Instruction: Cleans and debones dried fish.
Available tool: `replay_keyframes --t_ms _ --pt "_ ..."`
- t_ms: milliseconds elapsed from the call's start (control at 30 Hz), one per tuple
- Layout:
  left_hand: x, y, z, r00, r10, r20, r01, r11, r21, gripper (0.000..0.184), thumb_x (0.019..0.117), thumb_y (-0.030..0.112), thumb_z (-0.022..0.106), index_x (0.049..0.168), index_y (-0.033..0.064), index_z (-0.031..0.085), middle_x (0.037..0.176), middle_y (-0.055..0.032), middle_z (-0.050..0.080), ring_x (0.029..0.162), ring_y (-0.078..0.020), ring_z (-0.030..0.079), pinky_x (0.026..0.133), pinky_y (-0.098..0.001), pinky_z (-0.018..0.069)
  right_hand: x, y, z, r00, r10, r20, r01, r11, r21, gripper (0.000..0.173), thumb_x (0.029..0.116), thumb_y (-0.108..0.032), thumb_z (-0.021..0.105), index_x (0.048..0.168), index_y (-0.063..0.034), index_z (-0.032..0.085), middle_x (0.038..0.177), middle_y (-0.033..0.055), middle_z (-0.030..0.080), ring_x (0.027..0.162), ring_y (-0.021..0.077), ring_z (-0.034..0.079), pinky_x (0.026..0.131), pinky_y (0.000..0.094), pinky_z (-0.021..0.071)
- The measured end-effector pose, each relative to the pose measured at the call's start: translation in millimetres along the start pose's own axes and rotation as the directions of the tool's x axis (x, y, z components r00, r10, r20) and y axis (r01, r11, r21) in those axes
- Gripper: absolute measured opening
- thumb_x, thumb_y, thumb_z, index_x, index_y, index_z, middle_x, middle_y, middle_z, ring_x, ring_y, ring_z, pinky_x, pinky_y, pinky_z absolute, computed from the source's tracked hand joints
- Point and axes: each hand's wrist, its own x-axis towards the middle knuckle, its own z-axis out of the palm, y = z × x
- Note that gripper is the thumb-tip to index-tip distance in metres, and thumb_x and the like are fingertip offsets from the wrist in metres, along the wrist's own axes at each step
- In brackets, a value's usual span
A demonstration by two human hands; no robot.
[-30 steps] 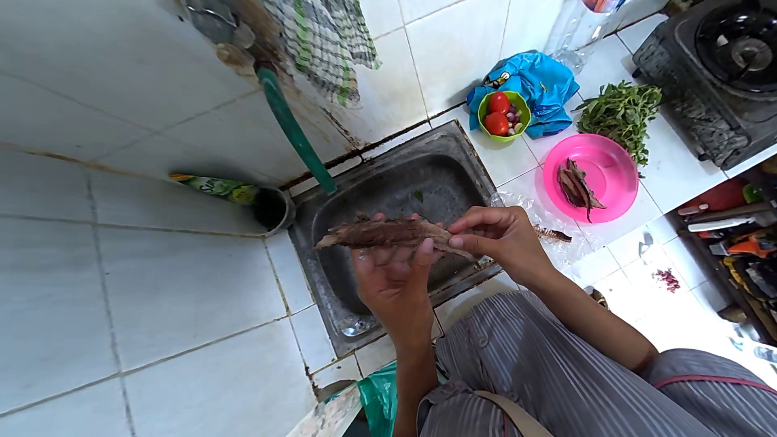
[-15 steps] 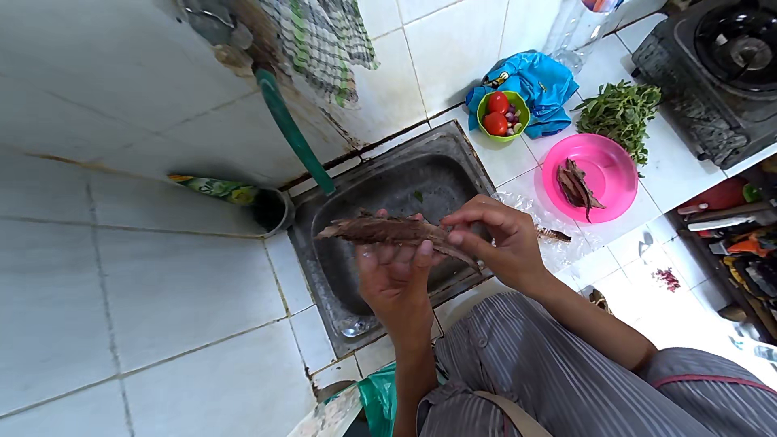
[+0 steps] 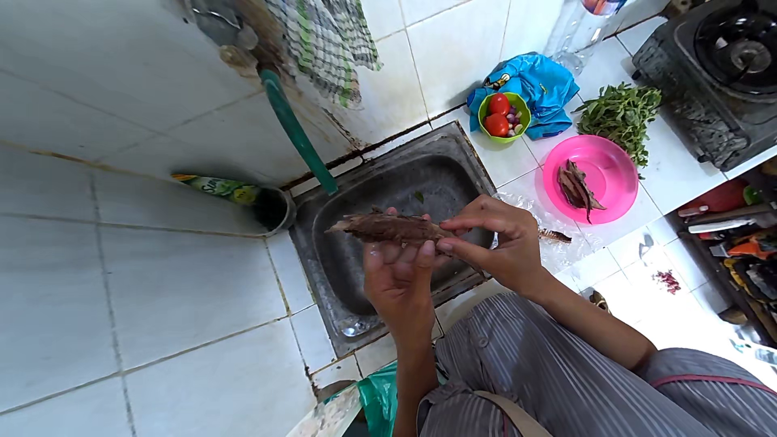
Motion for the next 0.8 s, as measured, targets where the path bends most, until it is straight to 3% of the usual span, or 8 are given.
replay_keyframes --t_ms 200,367,467,567,667,800 --pt "0 1 1 1.0 0.013 -0.009 -0.013 1.0 0.005 0.048 0.0961 0.004 0.066 0.136 0.025 0.05 0.123 0.0129 0.071 0.103 -0.0073 0.073 0.08 -0.025 0.0636 0 1 2 0.999 -0.048 -0.024 0.047 0.998 -0.031 0.01 0.0823 0.0 0.077 0.089 0.0077 0.076 0.084 0.0093 0.071 0.079 0.0032 0.067 0.073 0.0151 0.0572" --pt "0 1 1 0.999 0.034 -0.012 -0.034 0.999 0.037 0.048 0.0953 0.0 0.064 0.136 0.0224 0.05 0.122 0.0129 0.071 0.104 -0.0072 0.072 0.08 -0.0255 0.0635 2 6 3 0.954 -0.299 -0.003 0.287 0.919 -0.269 0.008 0.0827 -0.001 0.076 0.085 0.0065 0.076 0.08 0.0131 0.07 0.077 0.0108 0.066 0.071 0.0182 0.0549" --pt "0 1 1 0.999 0.031 -0.026 -0.029 0.997 0.065 0.047 0.0958 0.0 0.063 0.136 0.0211 0.049 0.123 0.0138 0.07 0.103 -0.0069 0.072 0.08 -0.0266 0.0638 3 7 4 0.944 -0.326 0.046 0.321 0.879 -0.352 0.008 0.0874 -0.001 0.072 0.087 0.007 0.074 0.082 0.0149 0.07 0.08 0.0149 0.067 0.075 0.0199 0.0552" --pt "0 0 0 0.999 0.03 -0.034 -0.028 0.997 0.075 0.047 0.0963 0.003 0.065 0.137 0.0203 0.048 0.123 0.0134 0.07 0.104 -0.0078 0.072 0.081 -0.0276 0.064 3 9 6 0.978 -0.208 0.036 0.209 0.929 -0.306 0.01 0.0937 -0.001 0.065 0.09 0.0075 0.069 0.085 0.0145 0.069 0.082 0.0129 0.066 0.077 0.0189 0.0546" --pt "1 0 -3 0.998 0.024 -0.05 -0.021 0.997 0.069 0.046 0.0967 0.004 0.064 0.137 0.0201 0.049 0.12 0.0127 0.071 0.101 -0.0091 0.073 0.079 -0.0282 0.0646 6 11 1 1.0 -0.018 0.019 0.021 0.992 -0.121 0.012 0.0976 0.0 0.062 0.095 0.0101 0.068 0.088 0.0126 0.066 0.079 0.0065 0.064 0.075 0.0172 0.0552" --pt "4 1 -11 0.996 -0.054 -0.077 0.059 0.996 0.063 0.048 0.0977 -0.001 0.057 0.14 0.0158 0.041 0.121 0.0114 0.07 0.101 -0.0098 0.073 0.077 -0.0288 0.0646 17 27 -17 0.971 0.22 0.092 -0.237 0.935 0.263 0.005 0.092 0.004 0.068 0.093 0.0025 0.073 0.087 -0.0007 0.071 0.076 -0.0004 0.066 0.074 0.0178 0.0584"
